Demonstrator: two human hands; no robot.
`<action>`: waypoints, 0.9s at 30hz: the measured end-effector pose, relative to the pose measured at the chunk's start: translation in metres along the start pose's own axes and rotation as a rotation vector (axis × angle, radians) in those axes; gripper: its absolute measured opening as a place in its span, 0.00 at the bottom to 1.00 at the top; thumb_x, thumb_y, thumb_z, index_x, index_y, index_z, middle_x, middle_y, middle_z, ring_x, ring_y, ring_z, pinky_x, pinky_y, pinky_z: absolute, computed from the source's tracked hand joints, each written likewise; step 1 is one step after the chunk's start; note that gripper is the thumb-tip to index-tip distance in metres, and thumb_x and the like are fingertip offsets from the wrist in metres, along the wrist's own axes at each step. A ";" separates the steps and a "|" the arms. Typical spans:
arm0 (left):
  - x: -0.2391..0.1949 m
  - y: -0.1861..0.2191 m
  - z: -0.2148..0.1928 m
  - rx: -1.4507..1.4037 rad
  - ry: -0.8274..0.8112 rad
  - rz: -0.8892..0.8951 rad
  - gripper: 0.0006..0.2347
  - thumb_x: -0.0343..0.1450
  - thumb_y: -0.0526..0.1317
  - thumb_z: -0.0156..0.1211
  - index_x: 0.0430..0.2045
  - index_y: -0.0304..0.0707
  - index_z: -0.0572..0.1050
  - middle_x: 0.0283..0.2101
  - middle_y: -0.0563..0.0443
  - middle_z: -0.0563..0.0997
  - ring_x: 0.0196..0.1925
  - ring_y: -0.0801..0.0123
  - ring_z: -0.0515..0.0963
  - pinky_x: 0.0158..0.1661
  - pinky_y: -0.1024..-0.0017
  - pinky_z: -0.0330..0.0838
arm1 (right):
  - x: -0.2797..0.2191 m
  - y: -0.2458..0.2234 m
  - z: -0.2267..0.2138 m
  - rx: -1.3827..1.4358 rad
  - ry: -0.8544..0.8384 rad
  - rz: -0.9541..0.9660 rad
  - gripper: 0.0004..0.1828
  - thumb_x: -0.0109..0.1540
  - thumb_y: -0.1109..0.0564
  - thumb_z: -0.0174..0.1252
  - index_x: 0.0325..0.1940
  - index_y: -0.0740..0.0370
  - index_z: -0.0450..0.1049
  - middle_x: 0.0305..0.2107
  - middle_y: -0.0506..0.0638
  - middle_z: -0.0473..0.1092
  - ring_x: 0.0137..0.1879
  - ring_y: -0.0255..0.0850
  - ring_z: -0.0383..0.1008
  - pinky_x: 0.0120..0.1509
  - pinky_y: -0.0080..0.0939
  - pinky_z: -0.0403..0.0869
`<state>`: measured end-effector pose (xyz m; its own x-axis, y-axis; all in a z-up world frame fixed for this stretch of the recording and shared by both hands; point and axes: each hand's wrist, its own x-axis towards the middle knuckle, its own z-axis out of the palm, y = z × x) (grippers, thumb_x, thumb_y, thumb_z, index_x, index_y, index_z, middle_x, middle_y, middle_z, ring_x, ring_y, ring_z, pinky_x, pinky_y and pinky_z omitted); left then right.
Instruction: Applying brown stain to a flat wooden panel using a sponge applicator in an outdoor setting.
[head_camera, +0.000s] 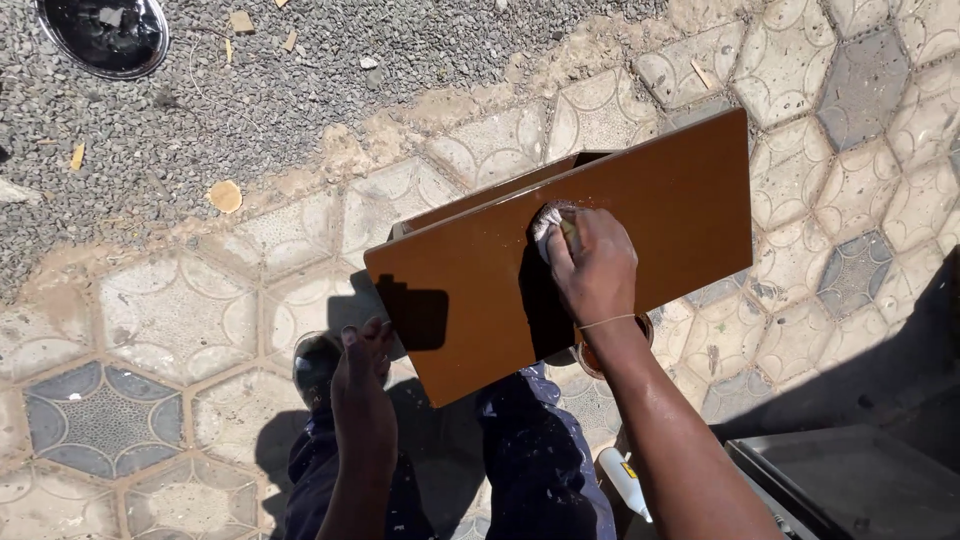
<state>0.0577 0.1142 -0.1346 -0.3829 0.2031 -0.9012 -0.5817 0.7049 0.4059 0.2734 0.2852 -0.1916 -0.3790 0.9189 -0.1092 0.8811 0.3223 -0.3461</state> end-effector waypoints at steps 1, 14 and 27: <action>0.000 0.001 -0.003 -0.003 -0.002 -0.002 0.29 0.74 0.56 0.30 0.61 0.38 0.73 0.61 0.46 0.81 0.67 0.63 0.78 0.63 0.61 0.67 | 0.006 0.018 -0.006 -0.004 -0.001 -0.002 0.12 0.66 0.54 0.57 0.34 0.62 0.66 0.30 0.53 0.66 0.37 0.52 0.66 0.41 0.53 0.66; -0.029 0.051 0.008 -0.037 0.223 0.569 0.26 0.78 0.53 0.38 0.55 0.25 0.72 0.52 0.37 0.80 0.58 0.58 0.79 0.59 0.66 0.71 | -0.021 -0.077 0.022 0.047 -0.114 0.046 0.08 0.61 0.54 0.59 0.41 0.60 0.71 0.34 0.56 0.68 0.40 0.56 0.68 0.40 0.57 0.70; -0.037 0.037 0.062 0.063 0.416 0.674 0.30 0.82 0.56 0.36 0.46 0.17 0.75 0.52 0.28 0.80 0.54 0.52 0.82 0.56 0.65 0.76 | 0.085 0.236 -0.162 0.370 0.127 0.441 0.09 0.70 0.61 0.59 0.50 0.58 0.66 0.32 0.56 0.76 0.18 0.36 0.62 0.13 0.38 0.56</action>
<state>0.0942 0.1749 -0.0956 -0.8819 0.3376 -0.3291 -0.0928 0.5601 0.8232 0.4947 0.4767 -0.1312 0.0577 0.9756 -0.2120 0.7821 -0.1761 -0.5977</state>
